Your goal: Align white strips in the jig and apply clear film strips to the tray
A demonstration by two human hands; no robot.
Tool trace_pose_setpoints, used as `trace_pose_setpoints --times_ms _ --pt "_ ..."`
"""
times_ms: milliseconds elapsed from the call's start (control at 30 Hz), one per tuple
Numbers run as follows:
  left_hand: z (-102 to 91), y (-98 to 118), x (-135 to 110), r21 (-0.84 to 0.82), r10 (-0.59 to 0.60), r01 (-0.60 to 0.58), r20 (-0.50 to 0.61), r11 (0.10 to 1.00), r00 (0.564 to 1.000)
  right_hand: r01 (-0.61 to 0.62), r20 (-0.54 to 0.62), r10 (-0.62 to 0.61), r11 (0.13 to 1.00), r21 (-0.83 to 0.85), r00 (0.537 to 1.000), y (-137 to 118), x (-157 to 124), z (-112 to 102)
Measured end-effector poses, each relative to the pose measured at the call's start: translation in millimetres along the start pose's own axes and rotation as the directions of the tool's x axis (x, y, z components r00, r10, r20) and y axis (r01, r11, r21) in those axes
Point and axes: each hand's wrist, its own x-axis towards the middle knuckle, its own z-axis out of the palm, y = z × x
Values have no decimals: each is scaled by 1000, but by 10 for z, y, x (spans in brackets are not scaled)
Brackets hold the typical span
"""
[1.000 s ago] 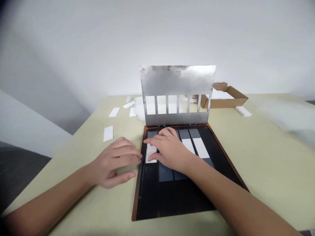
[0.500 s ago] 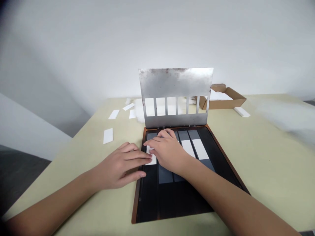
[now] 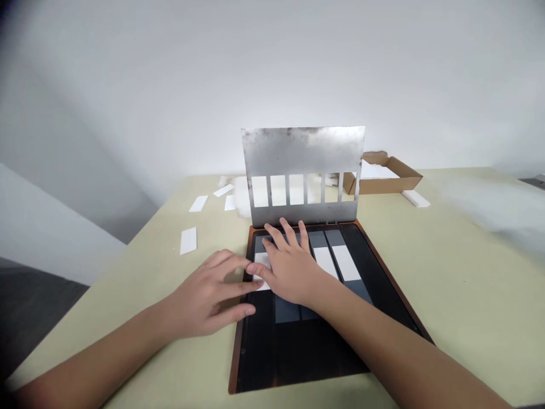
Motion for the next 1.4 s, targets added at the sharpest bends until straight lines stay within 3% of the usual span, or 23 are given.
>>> trace_pose_setpoints --times_ms 167,433,933,1400 --pt "2 -27 -8 -83 -78 80 21 993 997 15 -18 -14 998 55 1000 0 -21 -33" --pt "2 -84 -31 -152 -85 90 39 984 996 34 -116 -9 976 214 993 28 8 -76" --pt "-4 -97 -14 -171 -65 73 53 983 996 242 -231 -230 970 26 945 74 6 -10" --pt "2 -74 -17 -100 -82 83 16 992 997 266 -207 -250 962 57 946 47 -32 -9"
